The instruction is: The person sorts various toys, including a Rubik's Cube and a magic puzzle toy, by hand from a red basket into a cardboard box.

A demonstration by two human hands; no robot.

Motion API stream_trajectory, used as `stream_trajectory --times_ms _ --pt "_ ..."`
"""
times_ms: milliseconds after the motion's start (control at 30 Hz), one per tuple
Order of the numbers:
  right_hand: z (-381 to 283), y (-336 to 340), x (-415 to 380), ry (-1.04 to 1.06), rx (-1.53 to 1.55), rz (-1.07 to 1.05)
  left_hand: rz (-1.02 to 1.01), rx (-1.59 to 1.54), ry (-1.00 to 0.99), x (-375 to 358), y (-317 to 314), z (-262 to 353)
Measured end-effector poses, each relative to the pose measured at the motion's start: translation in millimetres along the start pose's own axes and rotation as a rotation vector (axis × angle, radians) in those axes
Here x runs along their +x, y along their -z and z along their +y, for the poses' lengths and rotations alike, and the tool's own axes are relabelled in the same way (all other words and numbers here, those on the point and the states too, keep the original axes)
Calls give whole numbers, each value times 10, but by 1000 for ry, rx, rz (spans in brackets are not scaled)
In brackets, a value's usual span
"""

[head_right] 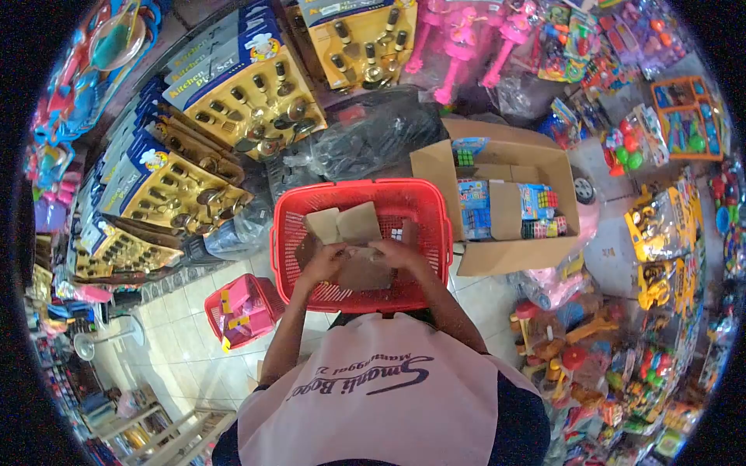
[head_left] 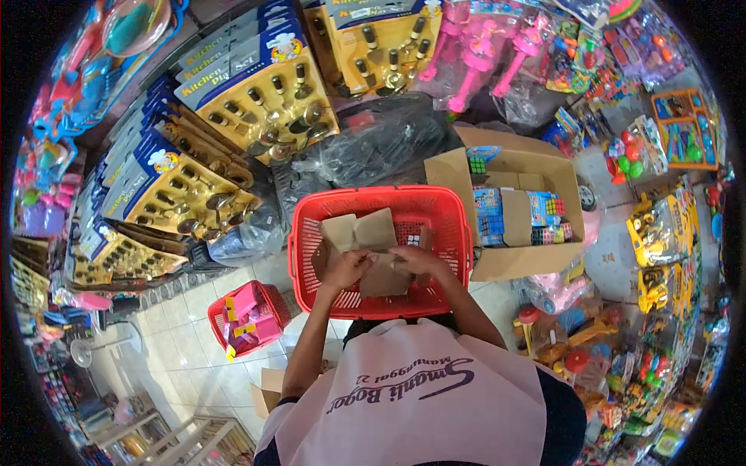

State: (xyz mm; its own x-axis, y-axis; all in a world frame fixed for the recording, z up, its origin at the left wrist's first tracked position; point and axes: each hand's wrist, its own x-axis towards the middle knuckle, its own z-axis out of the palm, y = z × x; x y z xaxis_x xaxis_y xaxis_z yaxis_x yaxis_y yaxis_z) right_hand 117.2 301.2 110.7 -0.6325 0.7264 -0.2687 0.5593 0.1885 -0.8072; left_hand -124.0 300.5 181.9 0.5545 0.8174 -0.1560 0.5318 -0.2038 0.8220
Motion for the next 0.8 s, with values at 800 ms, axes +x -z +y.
stream_trajectory --times_ms 800 --pt "-62 -473 -344 -315 -431 730 50 -396 33 -107 372 -430"
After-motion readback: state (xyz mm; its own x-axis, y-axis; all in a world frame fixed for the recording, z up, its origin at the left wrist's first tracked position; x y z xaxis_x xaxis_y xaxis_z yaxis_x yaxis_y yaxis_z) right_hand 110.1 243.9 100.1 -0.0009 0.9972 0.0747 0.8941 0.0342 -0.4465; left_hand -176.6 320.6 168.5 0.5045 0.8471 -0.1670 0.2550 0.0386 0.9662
